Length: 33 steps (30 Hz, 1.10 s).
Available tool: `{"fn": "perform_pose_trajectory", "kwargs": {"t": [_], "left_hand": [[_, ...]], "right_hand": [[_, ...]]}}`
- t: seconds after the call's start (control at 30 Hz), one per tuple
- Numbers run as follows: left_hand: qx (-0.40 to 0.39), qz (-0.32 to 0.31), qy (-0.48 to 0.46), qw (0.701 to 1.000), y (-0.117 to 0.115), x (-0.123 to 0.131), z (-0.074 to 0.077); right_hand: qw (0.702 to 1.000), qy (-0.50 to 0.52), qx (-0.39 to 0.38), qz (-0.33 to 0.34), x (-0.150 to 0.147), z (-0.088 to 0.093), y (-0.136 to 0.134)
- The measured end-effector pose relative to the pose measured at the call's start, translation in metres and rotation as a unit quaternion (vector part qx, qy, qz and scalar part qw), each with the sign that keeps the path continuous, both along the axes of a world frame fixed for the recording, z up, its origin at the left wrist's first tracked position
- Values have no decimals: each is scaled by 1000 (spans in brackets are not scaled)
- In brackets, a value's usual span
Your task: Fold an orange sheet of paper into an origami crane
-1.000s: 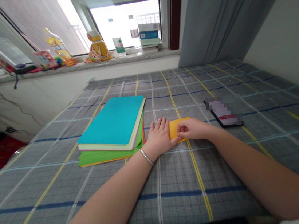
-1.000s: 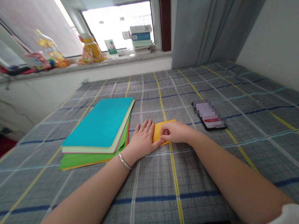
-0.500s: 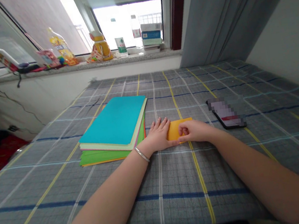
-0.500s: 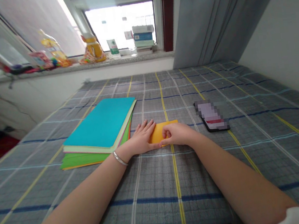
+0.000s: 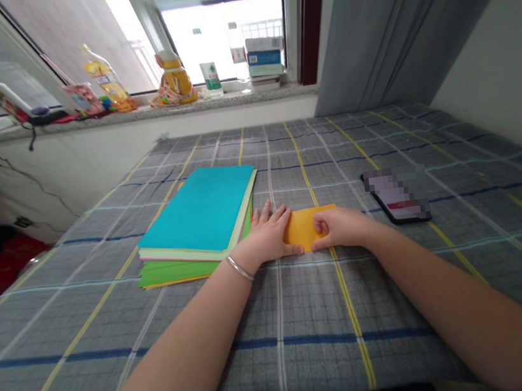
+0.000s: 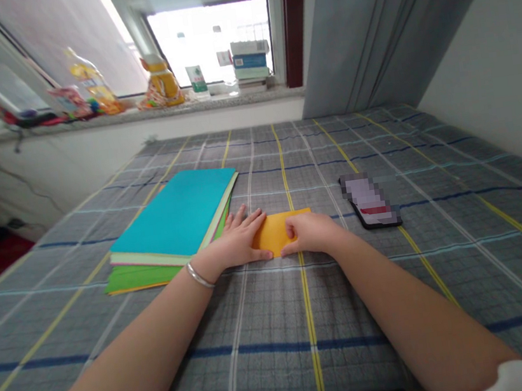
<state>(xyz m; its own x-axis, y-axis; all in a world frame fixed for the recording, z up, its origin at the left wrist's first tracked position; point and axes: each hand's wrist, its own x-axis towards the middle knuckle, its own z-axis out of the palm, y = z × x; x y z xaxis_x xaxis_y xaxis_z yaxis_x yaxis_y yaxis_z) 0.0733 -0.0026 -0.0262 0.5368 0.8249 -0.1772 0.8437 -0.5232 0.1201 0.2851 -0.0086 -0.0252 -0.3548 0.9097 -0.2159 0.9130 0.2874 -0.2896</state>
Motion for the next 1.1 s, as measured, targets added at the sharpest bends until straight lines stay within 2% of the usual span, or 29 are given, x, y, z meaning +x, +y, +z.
{"fn": "perform_pose_trajectory", "kwargs": {"t": [0.23,0.5,0.73,0.83,0.97,1.1], "left_hand": [[-9,-13,19,1000,2,-7,6],[-23,-43,35,998,5,-20,10],[-56,-49,57,996,3,-24,20],[-50,-65,65,995,3,-25,20],[-50,-64,59,995,3,-27,14],[-52,-53,39,997,-2,-23,11]], "right_hand": [[998,-46,-21,-31,8,5,0],[997,-41,-21,-68,31,4,-1],[993,-9,-81,-83,48,2,1],[991,1,-103,-86,53,5,-1],[991,39,-114,-60,59,9,-7],[999,37,-29,-1,58,12,-12]]}}
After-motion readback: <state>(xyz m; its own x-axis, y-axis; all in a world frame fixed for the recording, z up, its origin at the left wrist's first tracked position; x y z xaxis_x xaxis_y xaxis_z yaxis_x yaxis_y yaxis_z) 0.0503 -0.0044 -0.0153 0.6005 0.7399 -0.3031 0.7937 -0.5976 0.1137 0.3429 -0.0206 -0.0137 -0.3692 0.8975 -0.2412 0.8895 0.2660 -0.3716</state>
